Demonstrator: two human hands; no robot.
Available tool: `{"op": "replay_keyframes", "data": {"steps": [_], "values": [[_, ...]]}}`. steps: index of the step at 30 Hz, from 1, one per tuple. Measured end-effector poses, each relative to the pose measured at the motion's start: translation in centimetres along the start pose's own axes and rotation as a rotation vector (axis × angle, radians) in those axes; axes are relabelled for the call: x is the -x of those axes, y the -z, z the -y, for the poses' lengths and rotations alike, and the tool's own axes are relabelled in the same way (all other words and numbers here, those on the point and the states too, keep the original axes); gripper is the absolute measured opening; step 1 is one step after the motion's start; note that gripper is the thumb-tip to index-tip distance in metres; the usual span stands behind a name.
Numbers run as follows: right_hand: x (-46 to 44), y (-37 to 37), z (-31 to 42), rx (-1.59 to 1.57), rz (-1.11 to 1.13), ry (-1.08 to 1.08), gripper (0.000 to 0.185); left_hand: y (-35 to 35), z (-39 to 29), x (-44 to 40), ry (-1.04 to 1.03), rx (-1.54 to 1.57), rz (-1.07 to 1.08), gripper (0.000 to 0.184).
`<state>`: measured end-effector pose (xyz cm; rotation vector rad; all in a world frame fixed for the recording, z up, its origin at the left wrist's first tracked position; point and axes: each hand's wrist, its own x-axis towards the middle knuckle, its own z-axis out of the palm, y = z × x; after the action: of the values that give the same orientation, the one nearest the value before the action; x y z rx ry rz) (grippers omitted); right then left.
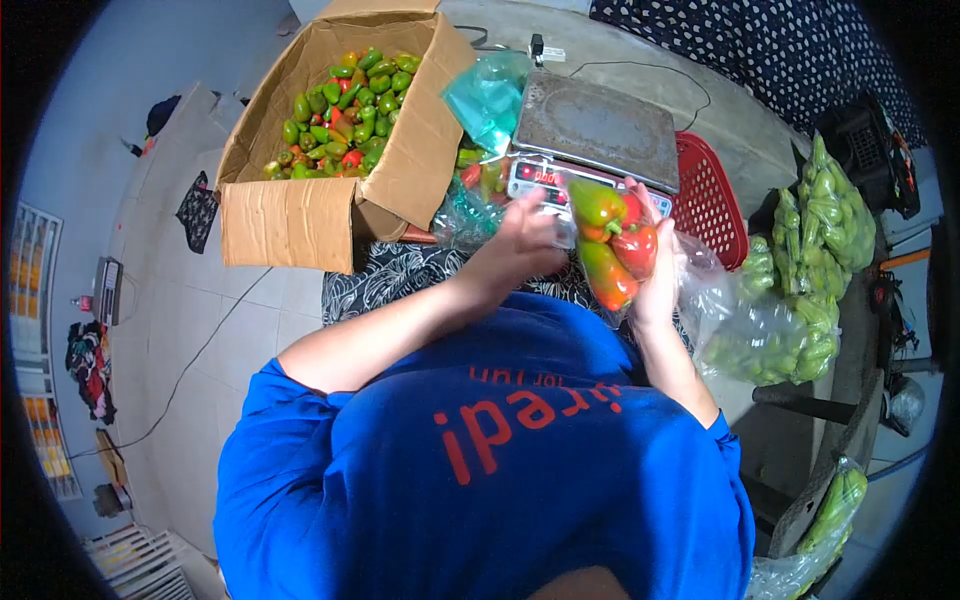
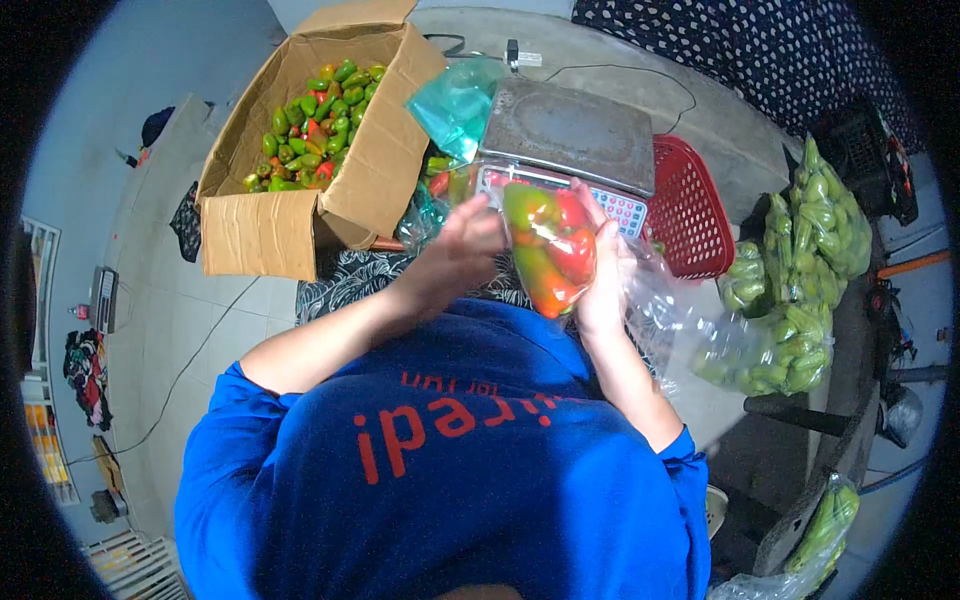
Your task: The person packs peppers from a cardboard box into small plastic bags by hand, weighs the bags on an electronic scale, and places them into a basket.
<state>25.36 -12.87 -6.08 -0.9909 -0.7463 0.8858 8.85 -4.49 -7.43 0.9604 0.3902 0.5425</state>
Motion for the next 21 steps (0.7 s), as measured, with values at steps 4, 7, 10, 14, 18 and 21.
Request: {"op": "replay_keyframes", "data": {"steps": [4, 7, 10, 14, 18, 21], "values": [[0.5, -1.0, 0.3, 0.472, 0.175, 0.317, 0.055, -1.9, -0.8, 1.0, 0.039, 0.139, 0.250, 0.066], [2.1, -2.9, 0.3, 0.672, 0.146, 0.421, 0.038, -3.0, -0.2, 1.0, -0.002, 0.317, 0.029, 0.052], [3.0, -4.1, -0.5, 0.790, 0.086, 0.507, 0.030, -3.4, 0.6, 1.2, -0.080, 0.261, -0.099, 0.046], [2.8, -3.7, -0.8, 0.770, 0.107, 0.525, 0.025, -3.3, 1.3, 0.8, -0.195, 0.098, -0.172, 0.040], [2.5, -3.7, -0.8, 0.759, 0.093, 0.481, 0.035, -3.6, 1.2, 0.8, -0.185, 0.111, -0.206, 0.038], [1.1, -2.4, -0.8, 0.671, 0.076, 0.417, 0.046, -3.6, 0.3, 0.3, -0.111, 0.039, -0.217, 0.048]]}}
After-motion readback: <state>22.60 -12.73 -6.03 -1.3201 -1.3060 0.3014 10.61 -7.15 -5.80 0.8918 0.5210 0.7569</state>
